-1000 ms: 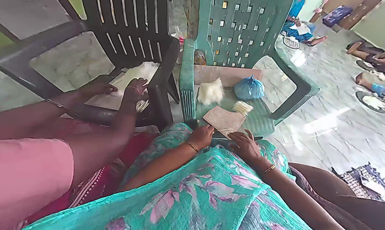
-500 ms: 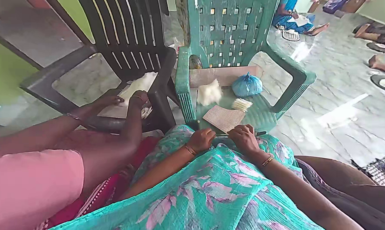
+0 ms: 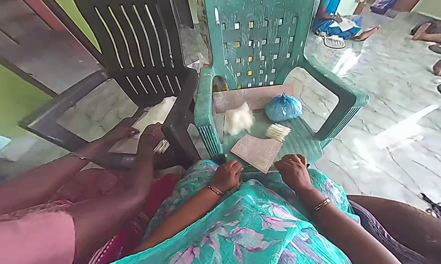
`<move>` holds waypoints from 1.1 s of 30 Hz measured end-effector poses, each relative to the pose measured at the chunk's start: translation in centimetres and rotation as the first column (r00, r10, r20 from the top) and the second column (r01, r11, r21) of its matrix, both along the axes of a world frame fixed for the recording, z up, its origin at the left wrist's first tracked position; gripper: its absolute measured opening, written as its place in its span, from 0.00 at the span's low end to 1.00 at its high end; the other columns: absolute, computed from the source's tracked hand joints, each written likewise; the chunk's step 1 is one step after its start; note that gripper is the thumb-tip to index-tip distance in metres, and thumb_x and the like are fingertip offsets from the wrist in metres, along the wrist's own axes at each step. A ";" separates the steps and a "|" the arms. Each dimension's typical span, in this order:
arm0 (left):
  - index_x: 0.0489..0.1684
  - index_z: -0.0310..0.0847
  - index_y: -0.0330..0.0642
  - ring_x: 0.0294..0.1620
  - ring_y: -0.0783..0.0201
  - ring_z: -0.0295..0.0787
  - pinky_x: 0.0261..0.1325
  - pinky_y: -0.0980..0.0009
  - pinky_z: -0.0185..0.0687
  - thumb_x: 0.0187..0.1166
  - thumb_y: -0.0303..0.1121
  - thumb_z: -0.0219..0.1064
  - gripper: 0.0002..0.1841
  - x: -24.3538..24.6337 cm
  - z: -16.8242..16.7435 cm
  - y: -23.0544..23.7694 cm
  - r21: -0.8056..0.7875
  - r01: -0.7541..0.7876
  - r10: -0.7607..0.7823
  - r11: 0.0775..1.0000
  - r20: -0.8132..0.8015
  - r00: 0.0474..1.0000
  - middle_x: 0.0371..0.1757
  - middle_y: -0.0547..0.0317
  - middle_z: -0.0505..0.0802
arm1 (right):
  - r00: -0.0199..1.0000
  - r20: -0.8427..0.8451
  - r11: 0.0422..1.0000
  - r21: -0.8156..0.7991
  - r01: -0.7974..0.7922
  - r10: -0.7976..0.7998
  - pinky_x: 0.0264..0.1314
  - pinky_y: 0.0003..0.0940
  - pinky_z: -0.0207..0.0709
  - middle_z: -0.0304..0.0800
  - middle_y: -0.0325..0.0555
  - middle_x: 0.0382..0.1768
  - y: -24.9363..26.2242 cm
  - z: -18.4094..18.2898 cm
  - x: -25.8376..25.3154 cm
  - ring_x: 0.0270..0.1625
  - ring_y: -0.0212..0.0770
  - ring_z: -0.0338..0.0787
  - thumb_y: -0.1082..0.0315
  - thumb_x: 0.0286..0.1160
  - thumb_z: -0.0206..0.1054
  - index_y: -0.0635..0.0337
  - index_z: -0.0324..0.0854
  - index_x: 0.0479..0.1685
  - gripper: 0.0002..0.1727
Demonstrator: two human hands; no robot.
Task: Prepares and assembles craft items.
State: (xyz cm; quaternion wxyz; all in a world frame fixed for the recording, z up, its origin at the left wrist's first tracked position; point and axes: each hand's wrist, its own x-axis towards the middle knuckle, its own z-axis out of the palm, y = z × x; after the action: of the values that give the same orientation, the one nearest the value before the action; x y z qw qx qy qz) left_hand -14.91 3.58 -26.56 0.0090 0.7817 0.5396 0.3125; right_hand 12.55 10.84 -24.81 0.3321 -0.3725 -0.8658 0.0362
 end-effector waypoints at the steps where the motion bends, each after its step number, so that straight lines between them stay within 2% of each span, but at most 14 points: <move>1: 0.40 0.90 0.32 0.41 0.46 0.94 0.46 0.53 0.91 0.83 0.31 0.59 0.14 -0.1 0.0 0.2 -0.019 -0.022 0.023 1.000 0.028 0.999 0.38 0.41 0.92 | 0.999 -0.027 0.999 -0.039 0.037 -0.038 0.69 0.68 0.70 0.97 0.49 0.39 0.7 0.2 0.5 0.56 0.57 0.93 0.69 0.76 0.67 0.56 0.95 0.35 0.10; 4: 0.43 0.90 0.31 0.46 0.45 0.95 0.52 0.53 0.90 0.84 0.31 0.60 0.14 -0.2 0.2 0.9 -0.072 -0.043 0.049 0.997 0.092 0.995 0.42 0.40 0.94 | 0.984 -0.047 0.972 -0.175 0.159 -0.169 0.73 0.69 0.66 0.96 0.55 0.45 4.2 1.7 1.5 0.61 0.62 0.90 0.66 0.79 0.67 0.59 0.95 0.42 0.11; 9: 0.41 0.91 0.34 0.44 0.48 0.96 0.50 0.54 0.92 0.82 0.32 0.61 0.13 -0.1 -0.7 2.1 -0.033 -0.001 0.003 0.999 0.076 0.997 0.41 0.44 0.95 | 0.934 0.057 0.876 -0.331 0.351 -0.353 0.76 0.69 0.62 0.93 0.58 0.56 11.5 4.6 0.1 0.71 0.65 0.82 0.63 0.85 0.65 0.59 0.93 0.50 0.13; 14: 0.42 0.91 0.36 0.45 0.51 0.96 0.51 0.57 0.91 0.84 0.33 0.60 0.14 -0.3 -1.2 2.8 -0.028 -0.029 0.032 0.999 0.119 0.992 0.43 0.46 0.95 | 0.922 0.189 0.876 -0.297 0.381 -0.337 0.72 0.73 0.64 0.92 0.62 0.53 17.3 3.3 -2.3 0.68 0.68 0.82 0.65 0.83 0.66 0.59 0.94 0.47 0.11; 16: 0.42 0.91 0.36 0.44 0.52 0.95 0.49 0.58 0.91 0.83 0.33 0.60 0.13 -0.5 -1.2 3.0 -0.016 -0.040 0.042 0.999 0.138 0.990 0.43 0.46 0.95 | 0.915 0.265 0.858 -0.341 0.383 -0.303 0.70 0.75 0.63 0.91 0.62 0.55 18.5 2.4 -2.7 0.70 0.69 0.80 0.64 0.83 0.66 0.58 0.94 0.47 0.12; 19: 0.41 0.91 0.37 0.43 0.54 0.95 0.49 0.60 0.91 0.83 0.33 0.60 0.13 -0.7 -1.2 3.3 -0.015 -0.050 0.052 0.999 0.169 0.984 0.42 0.47 0.95 | 0.913 0.279 0.792 -0.463 0.399 -0.297 0.72 0.78 0.60 0.88 0.63 0.64 19.1 2.3 -2.2 0.77 0.71 0.75 0.62 0.86 0.63 0.57 0.92 0.54 0.14; 23: 0.40 0.91 0.36 0.41 0.55 0.94 0.47 0.62 0.91 0.82 0.32 0.60 0.13 -0.7 -1.5 4.0 0.006 -0.045 0.042 0.999 0.216 0.976 0.39 0.48 0.95 | 0.904 0.193 0.787 -0.445 0.427 -0.381 0.74 0.78 0.60 0.85 0.66 0.68 17.9 3.5 -0.9 0.76 0.73 0.75 0.66 0.89 0.58 0.60 0.88 0.63 0.16; 26: 0.41 0.91 0.35 0.40 0.55 0.94 0.46 0.61 0.90 0.83 0.33 0.60 0.13 -0.5 -1.6 4.7 0.009 -0.034 0.031 0.999 0.233 0.972 0.38 0.48 0.94 | 0.920 0.223 0.822 -0.415 0.390 -0.323 0.76 0.76 0.61 0.86 0.65 0.67 17.2 3.0 0.1 0.77 0.72 0.75 0.69 0.88 0.56 0.59 0.88 0.63 0.17; 29: 0.41 0.91 0.36 0.40 0.55 0.94 0.45 0.62 0.90 0.84 0.34 0.60 0.13 -0.5 -1.5 5.2 0.002 -0.031 0.030 1.000 0.237 0.971 0.37 0.48 0.94 | 0.915 0.289 0.806 -0.445 0.389 -0.281 0.76 0.77 0.57 0.85 0.60 0.70 17.1 2.7 0.7 0.80 0.70 0.73 0.70 0.87 0.56 0.53 0.89 0.64 0.18; 33: 0.41 0.91 0.35 0.42 0.55 0.94 0.48 0.62 0.90 0.83 0.33 0.60 0.13 -0.4 -1.5 5.3 -0.021 -0.027 0.032 0.999 0.270 0.962 0.38 0.47 0.94 | 0.936 0.106 0.881 -0.318 0.351 -0.335 0.75 0.77 0.59 0.87 0.66 0.65 17.5 3.8 0.2 0.76 0.72 0.76 0.72 0.86 0.57 0.62 0.89 0.60 0.16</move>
State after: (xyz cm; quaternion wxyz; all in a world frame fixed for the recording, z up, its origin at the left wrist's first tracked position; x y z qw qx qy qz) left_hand -15.33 8.87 -28.03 0.0843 0.7237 0.5475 0.4116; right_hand 12.75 28.34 -21.01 0.2450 -0.5709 -0.7754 0.1132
